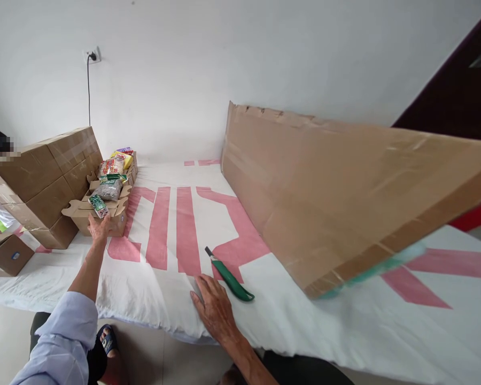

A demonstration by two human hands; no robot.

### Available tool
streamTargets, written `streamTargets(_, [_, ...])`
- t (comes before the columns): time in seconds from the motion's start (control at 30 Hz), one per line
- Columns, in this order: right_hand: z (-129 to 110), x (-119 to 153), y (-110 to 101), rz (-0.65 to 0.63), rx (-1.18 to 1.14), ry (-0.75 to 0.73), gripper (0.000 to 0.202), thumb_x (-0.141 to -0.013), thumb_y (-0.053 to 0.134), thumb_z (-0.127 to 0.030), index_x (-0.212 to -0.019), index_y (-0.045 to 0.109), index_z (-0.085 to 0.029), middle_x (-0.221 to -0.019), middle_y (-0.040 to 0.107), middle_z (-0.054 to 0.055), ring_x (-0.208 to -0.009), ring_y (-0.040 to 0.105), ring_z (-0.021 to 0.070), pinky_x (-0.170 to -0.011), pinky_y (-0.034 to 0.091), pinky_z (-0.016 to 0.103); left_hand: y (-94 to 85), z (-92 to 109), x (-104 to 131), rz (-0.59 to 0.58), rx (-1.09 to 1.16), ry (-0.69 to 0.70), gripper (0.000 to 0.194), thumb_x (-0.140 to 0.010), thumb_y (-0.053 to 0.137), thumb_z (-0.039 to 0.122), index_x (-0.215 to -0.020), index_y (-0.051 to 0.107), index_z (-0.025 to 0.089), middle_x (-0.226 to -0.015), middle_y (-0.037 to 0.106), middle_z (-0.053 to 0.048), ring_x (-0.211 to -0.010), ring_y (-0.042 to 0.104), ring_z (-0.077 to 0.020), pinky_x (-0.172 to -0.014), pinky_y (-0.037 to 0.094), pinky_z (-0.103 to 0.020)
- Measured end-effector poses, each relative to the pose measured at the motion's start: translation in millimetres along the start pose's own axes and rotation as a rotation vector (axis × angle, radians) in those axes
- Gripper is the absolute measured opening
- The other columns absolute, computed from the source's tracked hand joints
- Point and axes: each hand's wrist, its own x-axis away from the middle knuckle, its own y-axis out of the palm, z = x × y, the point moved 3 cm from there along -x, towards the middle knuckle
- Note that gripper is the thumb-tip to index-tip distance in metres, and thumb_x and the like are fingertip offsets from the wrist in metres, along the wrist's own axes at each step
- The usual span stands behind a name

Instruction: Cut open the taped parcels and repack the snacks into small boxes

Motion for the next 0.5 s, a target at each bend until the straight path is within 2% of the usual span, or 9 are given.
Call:
streamTargets(0.3, [0.0, 1.2, -0.2, 0.031, 0.01, -0.003, 0.038, -0.114, 0.049, -0.04, -0.135, 0.072, -0.019, -0.13, 0.078, 0.016, -0.121, 0.072, 0.0322, -0.101, 0.057, 0.046, 5.7, 2.2, -11.7, -0.024, 0.044, -0.072, 0.1, -0.098, 0.075, 0.049, -0.177, 0.022, 0.018, -0.163, 0.047, -0.026, -0.153, 0.049, -0.0415, -0.118, 0.048, -0.052])
streamTargets(0.5, [0.3, 2.4, -0.1, 0.033, 0.013, -0.001, 0.04, -0.114, 0.049, -0.042, -0.136, 0.072, -0.019, -0.13, 0.078, 0.016, -0.121, 0.072, 0.032, -0.101, 0.057, 0.046, 18.4, 8.7, -24.3, -0.018, 0.006, 0.035, 0.098, -0.102, 0.071, 0.048, -0.177, 0.016, 0.015, -0.165, 0.045, -0.03, -0.158, 0.044, -0.04, -0.119, 0.046, -0.053])
